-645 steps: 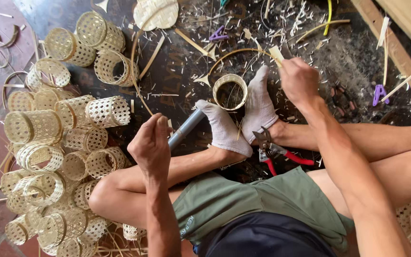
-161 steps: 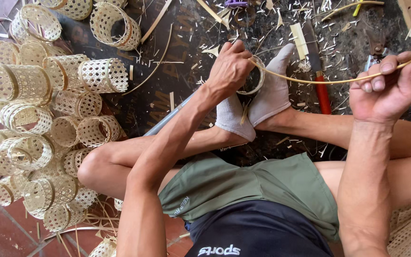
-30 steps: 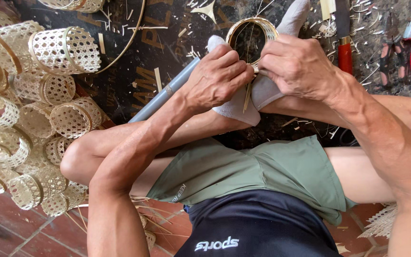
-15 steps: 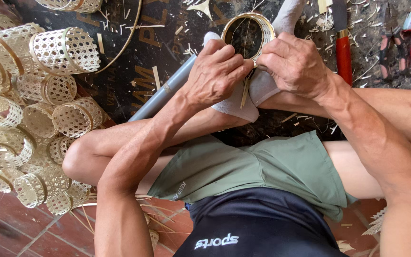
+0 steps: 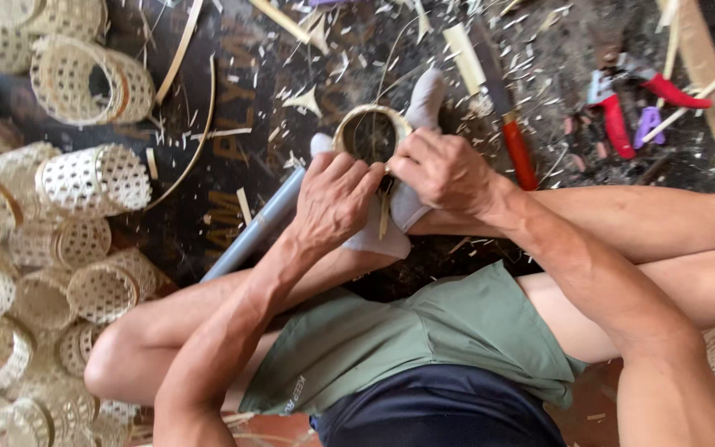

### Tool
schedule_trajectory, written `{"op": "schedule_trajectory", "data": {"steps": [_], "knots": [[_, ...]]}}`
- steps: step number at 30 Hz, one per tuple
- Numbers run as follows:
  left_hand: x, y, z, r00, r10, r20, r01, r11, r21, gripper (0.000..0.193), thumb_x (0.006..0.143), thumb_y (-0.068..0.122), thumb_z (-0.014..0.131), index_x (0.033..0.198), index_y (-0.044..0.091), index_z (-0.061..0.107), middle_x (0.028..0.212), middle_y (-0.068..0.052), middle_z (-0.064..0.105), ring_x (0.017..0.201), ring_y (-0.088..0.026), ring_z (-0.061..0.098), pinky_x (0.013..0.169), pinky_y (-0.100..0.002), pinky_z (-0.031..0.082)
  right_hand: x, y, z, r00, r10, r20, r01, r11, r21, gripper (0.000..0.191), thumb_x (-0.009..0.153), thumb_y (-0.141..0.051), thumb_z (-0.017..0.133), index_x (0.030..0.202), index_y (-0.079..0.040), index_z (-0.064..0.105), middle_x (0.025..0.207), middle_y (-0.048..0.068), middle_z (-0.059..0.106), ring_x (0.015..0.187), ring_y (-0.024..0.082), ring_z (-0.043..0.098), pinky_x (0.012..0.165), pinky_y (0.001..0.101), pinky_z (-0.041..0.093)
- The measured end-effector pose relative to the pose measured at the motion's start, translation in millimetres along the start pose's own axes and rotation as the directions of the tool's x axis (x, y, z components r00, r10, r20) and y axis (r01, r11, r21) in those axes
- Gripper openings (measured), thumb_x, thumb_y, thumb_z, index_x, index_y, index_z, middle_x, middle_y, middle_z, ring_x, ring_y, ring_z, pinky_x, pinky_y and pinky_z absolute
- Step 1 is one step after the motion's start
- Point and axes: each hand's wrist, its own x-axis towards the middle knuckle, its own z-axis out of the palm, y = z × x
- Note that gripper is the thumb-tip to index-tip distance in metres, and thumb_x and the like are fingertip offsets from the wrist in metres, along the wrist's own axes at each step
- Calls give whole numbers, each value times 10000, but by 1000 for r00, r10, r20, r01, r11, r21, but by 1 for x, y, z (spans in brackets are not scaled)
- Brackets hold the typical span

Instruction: The person sits on the floor assembling handwoven bamboo basket cylinders. They bend thin bamboo strips into rings, fit the rings onto the ends of the woven cylinders, press them into place, and use a small knife to trim and shape the strip ends, adding finished baskets to a pile beside them.

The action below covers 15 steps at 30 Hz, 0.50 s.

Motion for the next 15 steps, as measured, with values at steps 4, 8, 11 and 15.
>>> {"op": "schedule_trajectory", "data": {"steps": [4,8,11,15], "knots": [[4,10,5,996,-85,-20,86,994,64,347,842,60,648,1187,26,638,847,-40,554,833,-232,562,791,-380,434,4,-6,0,997,70,-31,-69,998,11,84,914,-74,640,970,-22,605,892,89,544,840,245,637,668,338,555],[3,15,12,986,-163,-39,166,980,109,339,829,51,634,1167,27,634,854,-49,569,835,-242,567,797,-391,441,5,-18,4,983,184,21,-183,983,-16,72,897,-75,615,918,-22,572,855,108,520,794,255,616,628,358,536],[2,18,14,981,-180,-68,187,976,110,307,836,51,631,1142,29,638,851,-54,580,831,-244,569,794,-396,442,6,-23,5,981,193,7,-192,981,-38,90,893,-88,611,911,-16,561,851,120,510,785,263,601,633,368,533],[5,22,15,973,-202,-108,216,967,138,268,860,41,623,1127,30,640,850,-60,581,837,-246,573,858,-388,465,8,-26,6,977,210,-38,-211,976,-47,93,901,-73,610,950,-1,577,861,119,511,794,257,599,642,360,531]]}}
